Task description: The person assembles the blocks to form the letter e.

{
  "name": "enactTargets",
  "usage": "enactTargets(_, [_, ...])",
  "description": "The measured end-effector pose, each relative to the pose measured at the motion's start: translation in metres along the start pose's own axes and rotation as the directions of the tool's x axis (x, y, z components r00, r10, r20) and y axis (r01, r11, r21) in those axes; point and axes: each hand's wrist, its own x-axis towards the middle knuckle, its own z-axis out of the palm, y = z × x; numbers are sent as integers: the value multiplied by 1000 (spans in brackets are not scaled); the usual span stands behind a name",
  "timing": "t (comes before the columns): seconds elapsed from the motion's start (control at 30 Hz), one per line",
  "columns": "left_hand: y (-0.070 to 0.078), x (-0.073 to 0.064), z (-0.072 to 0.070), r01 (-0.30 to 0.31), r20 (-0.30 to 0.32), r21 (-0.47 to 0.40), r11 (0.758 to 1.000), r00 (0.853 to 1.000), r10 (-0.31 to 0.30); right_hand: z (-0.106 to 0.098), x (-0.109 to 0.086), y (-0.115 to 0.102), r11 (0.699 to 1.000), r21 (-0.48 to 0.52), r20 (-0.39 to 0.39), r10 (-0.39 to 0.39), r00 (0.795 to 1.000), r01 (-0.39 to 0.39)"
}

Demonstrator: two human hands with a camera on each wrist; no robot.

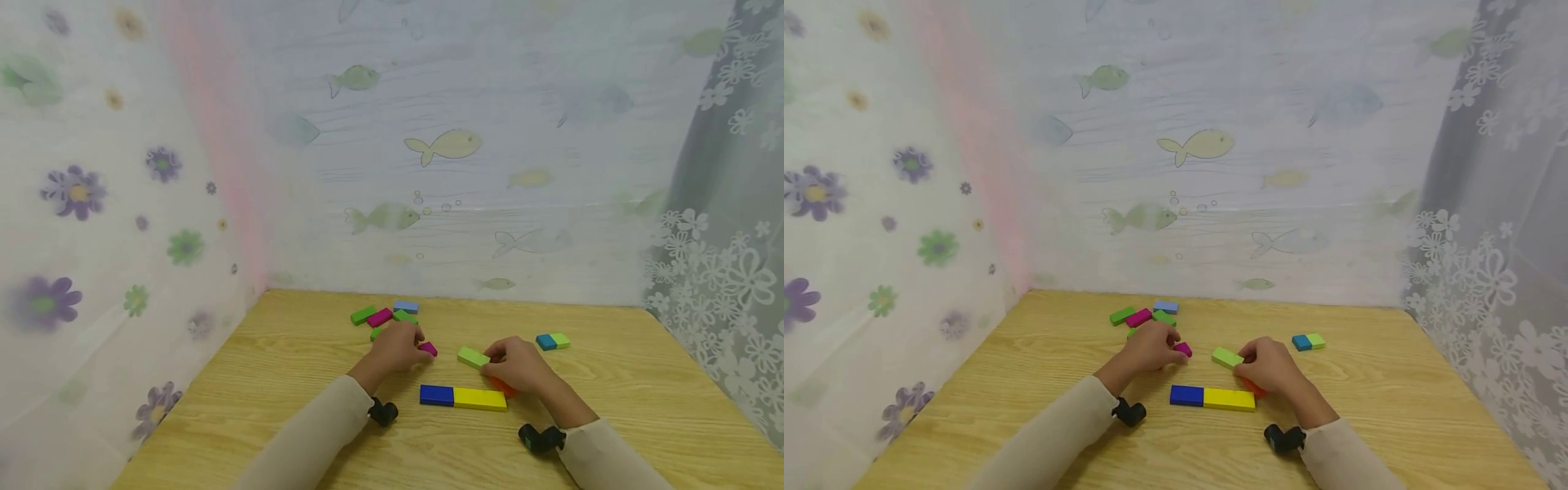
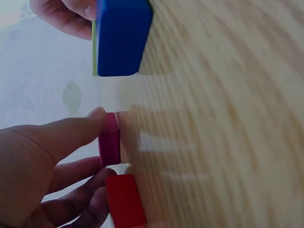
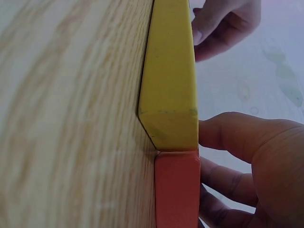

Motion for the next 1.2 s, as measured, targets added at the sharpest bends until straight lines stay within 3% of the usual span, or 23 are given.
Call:
enactTargets(0.17, [-6, 1, 0, 42, 24, -85, 995, 999, -40, -1, -1, -1, 1000, -1, -1, 0, 1000, 0])
enactTargets(0.33, [-20, 0, -6, 28, 0, -43, 999, 1000, -28, -2, -1, -3, 1000, -1, -3, -7, 1000, 7])
enactTargets(0.57, [-39, -4, -13, 56, -16, -14, 998, 998, -57, 0, -1, -2, 1000, -7, -8, 11, 1000, -11])
enactTargets(0.73, [-43, -4, -23, 57, 9, 16, 998, 998, -57, 0, -1, -3, 1000, 1, -4, 11, 1000, -11])
enactTargets(0.8, [-43, -1, -27, 47, 23, 24, 999, 999, -47, 0, -1, -2, 1000, 0, 0, 10, 1000, -10])
enactTargets(0.93, [-43, 13, -32, -12, -6, 89, 996, 1000, 13, 0, -2, -2, 1000, 0, -3, 16, 1000, -16])
enactTargets(1.1, [-45, 33, -33, -90, -21, 245, 965, 995, 98, -1, -2, -4, 1000, 5, -6, 18, 1000, -18])
enactTargets(1.2, [-47, 41, -34, -121, -1, 278, 953, 992, 126, -2, -2, -6, 1000, 11, -4, 24, 1000, -24])
